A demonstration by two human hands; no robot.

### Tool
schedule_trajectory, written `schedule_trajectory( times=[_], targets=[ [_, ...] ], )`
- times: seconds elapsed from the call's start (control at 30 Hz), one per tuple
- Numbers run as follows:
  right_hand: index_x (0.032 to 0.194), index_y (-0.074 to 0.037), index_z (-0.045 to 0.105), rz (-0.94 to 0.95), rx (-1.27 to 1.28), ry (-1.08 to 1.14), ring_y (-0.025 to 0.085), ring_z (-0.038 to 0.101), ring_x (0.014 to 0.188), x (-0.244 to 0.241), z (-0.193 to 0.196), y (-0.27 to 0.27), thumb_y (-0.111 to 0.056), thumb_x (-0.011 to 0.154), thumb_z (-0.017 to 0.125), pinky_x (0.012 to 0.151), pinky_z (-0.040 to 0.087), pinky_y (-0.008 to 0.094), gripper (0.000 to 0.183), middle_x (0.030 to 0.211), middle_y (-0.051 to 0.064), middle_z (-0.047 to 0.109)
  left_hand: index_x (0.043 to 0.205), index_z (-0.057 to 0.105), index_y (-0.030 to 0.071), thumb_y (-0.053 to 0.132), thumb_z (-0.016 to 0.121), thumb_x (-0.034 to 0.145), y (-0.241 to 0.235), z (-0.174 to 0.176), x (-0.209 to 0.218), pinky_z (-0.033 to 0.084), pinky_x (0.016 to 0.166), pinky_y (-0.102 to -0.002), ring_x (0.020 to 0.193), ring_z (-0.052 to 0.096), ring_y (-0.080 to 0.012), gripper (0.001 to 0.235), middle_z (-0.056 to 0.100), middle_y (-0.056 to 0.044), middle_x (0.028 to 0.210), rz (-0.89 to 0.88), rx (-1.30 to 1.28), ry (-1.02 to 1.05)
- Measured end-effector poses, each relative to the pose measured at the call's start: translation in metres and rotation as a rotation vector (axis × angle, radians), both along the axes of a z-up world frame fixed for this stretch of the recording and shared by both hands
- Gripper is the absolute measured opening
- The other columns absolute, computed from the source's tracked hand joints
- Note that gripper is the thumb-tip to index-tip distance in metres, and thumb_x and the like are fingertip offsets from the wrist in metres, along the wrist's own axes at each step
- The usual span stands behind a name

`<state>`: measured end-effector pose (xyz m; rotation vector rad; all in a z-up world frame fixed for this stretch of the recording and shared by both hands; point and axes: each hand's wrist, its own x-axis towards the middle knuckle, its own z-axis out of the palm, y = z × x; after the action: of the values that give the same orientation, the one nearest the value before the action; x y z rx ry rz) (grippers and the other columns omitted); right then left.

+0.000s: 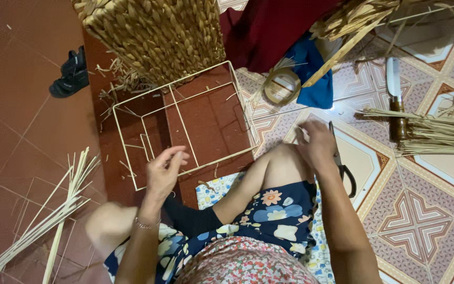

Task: The person sits on the floor and weaves thin dried palm strips around a rectangular wire frame. They repeatedly wrap the strips around the frame edges and crossbars, adjusting tension and position by hand.

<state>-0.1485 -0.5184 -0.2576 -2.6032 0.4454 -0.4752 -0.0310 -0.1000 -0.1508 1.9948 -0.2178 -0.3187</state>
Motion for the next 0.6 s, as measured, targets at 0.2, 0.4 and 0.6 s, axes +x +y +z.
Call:
schedule_trajectory(
  times=[0.2,0.4,0.6],
  targets=[
    [0.122,-0.007,0.068,0.099,-0.142,0.256,0.041,0.065,0.097,0.139,-0.068,0.011,-0.011,0.077,0.072,0.079,0.055,0.051,0.045,0.115,0.02,0.067,0.118,0.071,-0.003,0.007,0.06,0.103,0.037,-0.022,0.001,0.058,0.074,-0.025,0.08,0.071,-0.0119,0.021,0.076,-0.01,0.093,0.146,-0.205,-0.001],
    [0.107,-0.006,0.069,0.083,-0.355,0.135,0.04,0.066,0.1,0.156,-0.102,-0.001,-0.009,0.074,0.07,0.074,0.057,0.049,0.033,0.109,0.019,0.067,0.117,0.072,0.0,0.009,0.061,0.101,0.033,-0.031,0.0,0.06,0.071,-0.025,0.079,0.072,-0.0112,0.021,0.077,-0.008,0.091,0.137,-0.185,-0.043],
    [0.098,-0.006,0.066,0.107,-0.094,-0.28,0.037,0.066,0.091,0.107,-0.002,0.034,-0.004,0.085,0.077,0.078,0.054,0.048,0.017,0.098,0.016,0.066,0.116,0.073,0.002,0.011,0.062,0.1,0.023,-0.018,-0.006,0.06,0.066,-0.026,0.077,0.073,-0.0116,0.021,0.077,-0.007,0.089,0.074,-0.157,-0.063]
  ],
)
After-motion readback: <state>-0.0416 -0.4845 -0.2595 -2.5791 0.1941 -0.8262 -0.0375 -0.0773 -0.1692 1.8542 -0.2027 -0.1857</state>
